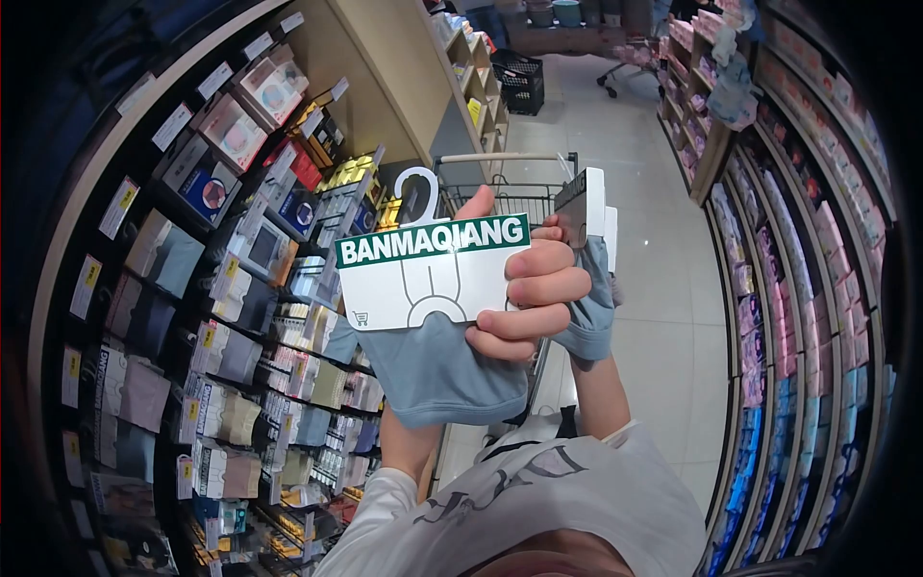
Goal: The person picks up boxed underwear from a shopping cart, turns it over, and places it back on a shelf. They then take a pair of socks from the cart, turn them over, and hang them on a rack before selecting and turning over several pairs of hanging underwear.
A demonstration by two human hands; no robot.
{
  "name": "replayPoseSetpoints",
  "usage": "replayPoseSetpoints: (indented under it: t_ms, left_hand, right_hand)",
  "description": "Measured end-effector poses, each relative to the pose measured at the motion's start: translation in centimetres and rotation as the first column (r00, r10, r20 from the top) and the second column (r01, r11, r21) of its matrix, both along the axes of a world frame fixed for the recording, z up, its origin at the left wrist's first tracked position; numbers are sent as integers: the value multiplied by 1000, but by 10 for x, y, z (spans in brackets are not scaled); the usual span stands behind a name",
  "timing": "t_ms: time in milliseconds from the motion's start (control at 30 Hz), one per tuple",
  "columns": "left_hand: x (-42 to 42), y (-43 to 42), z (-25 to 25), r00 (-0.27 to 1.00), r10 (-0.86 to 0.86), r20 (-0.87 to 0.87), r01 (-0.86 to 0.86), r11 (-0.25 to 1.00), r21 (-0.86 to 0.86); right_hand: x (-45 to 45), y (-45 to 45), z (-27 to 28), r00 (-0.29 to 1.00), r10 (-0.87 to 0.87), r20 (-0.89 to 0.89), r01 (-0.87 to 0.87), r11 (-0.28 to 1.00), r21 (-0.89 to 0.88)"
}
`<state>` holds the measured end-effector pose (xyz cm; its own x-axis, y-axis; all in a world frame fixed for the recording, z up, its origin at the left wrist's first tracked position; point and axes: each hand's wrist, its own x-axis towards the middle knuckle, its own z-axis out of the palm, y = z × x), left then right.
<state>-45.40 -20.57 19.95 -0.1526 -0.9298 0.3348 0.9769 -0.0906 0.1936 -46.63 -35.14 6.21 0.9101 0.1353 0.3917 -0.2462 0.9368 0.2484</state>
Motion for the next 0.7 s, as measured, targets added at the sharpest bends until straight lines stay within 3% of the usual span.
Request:
replayPoseSetpoints:
  t_ms: [100,200,400,433,500,567,633,667,700]
  left_hand:
    - [3,0,-2,1000,15,15,-16,1000,14]
    - [9,1,-8,998,56,10,-56,998,11]
    - [22,20,-32,946,306,-104,-306,952,16]
    - [25,25,-40,922,360,-144,-362,932,12]
    - [38,40,-64,896,426,-127,-432,902,-23]
    - [61,66,-96,849,528,18,-528,849,15]
    - [80,98,-131,726,668,164,-687,717,120]
    - [55,93,-123,524,825,210,-849,487,205]
    - [53,94,-124,213,779,590,-977,162,139]
  right_hand:
    - [5,0,-6,999,-48,-12,48,998,-39]
    - [7,2,-11,987,-68,-148,65,998,-26]
    - [17,-9,-19,1000,7,13,-8,999,53]
    - [5,-14,-5,991,132,-21,-131,990,51]
    - [7,-17,-7,995,-85,-58,80,993,-85]
    - [9,-21,-22,981,-156,-117,131,972,-194]
    - [10,-23,-29,958,-209,-198,151,950,-273]
    - [7,-24,-28,952,-242,-189,175,934,-313]
    - [4,-24,-25,946,-267,-184,191,917,-351]
